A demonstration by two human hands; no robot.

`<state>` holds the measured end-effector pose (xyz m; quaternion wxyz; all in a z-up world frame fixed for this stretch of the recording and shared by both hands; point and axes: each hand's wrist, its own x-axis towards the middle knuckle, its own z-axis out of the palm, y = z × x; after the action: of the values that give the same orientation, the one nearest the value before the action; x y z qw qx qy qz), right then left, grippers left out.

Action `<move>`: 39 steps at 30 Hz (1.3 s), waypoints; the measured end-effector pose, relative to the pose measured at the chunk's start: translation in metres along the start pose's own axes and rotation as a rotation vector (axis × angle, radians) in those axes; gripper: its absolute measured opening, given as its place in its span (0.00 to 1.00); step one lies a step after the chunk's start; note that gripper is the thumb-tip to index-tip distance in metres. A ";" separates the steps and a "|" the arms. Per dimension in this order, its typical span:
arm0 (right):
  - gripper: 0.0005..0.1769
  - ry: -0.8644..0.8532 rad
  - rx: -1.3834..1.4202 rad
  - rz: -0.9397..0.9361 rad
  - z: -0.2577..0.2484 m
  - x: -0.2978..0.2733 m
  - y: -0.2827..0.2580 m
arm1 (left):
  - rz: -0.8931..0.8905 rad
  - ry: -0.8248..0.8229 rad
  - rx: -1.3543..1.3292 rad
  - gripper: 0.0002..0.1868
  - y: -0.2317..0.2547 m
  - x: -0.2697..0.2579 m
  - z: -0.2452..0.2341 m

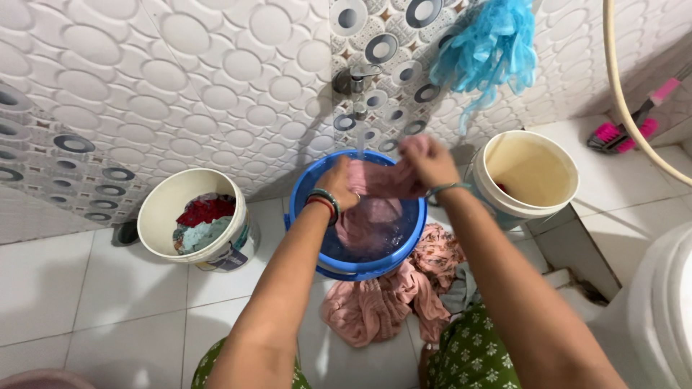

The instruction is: The person washes several pieces of clothing by hand in a blue bucket filled with water. They scrub and rinse each item individually, then transfer the washed clothes into a white bucket.

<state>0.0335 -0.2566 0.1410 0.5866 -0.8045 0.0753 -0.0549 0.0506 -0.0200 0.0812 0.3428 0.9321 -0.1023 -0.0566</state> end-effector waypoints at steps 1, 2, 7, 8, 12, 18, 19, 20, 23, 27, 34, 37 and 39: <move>0.18 -0.065 -0.113 -0.045 0.006 -0.004 0.013 | 0.034 -0.022 0.048 0.35 0.004 0.000 0.000; 0.20 -0.129 -0.226 -0.091 0.012 -0.008 0.025 | 0.068 -0.043 0.097 0.33 0.007 -0.001 0.001; 0.28 -0.391 -0.510 -0.170 0.053 -0.025 0.076 | -0.070 -0.156 0.264 0.31 0.001 -0.015 0.034; 0.33 -0.444 -0.608 -0.117 0.061 -0.028 0.087 | -0.131 -0.203 0.314 0.32 -0.007 -0.019 0.044; 0.40 -0.383 -0.710 -0.471 0.089 -0.035 0.130 | -0.097 -0.081 0.342 0.28 -0.051 -0.022 0.096; 0.29 -0.559 -0.927 -0.042 0.118 -0.037 0.176 | -0.240 -0.214 0.362 0.23 -0.114 -0.009 0.168; 0.28 -0.560 -0.948 -0.065 0.120 -0.037 0.177 | -0.243 -0.234 0.363 0.24 -0.118 -0.008 0.172; 0.26 -0.558 -0.964 -0.086 0.120 -0.037 0.178 | -0.238 -0.250 0.360 0.25 -0.118 -0.008 0.174; 0.23 -0.551 -0.984 -0.145 0.114 -0.039 0.171 | -0.201 -0.275 0.365 0.28 -0.107 -0.015 0.162; 0.21 -0.323 -0.712 0.043 0.099 -0.032 0.152 | -0.096 -0.193 0.224 0.32 -0.075 -0.023 0.110; 0.42 -0.353 0.457 -0.011 0.075 0.008 0.091 | 0.174 -0.190 -0.679 0.34 -0.020 -0.019 0.009; 0.50 -0.495 0.597 0.166 0.068 0.004 0.060 | 0.125 -0.336 -1.222 0.34 -0.009 -0.015 -0.009; 0.49 -0.491 0.742 0.377 0.071 -0.004 0.043 | 0.060 -0.391 -1.566 0.32 -0.007 -0.012 -0.007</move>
<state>0.0400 -0.2029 0.0781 0.8342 -0.5024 0.0544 0.2207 0.0417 -0.0073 0.0822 0.8735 0.3917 -0.1161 -0.2646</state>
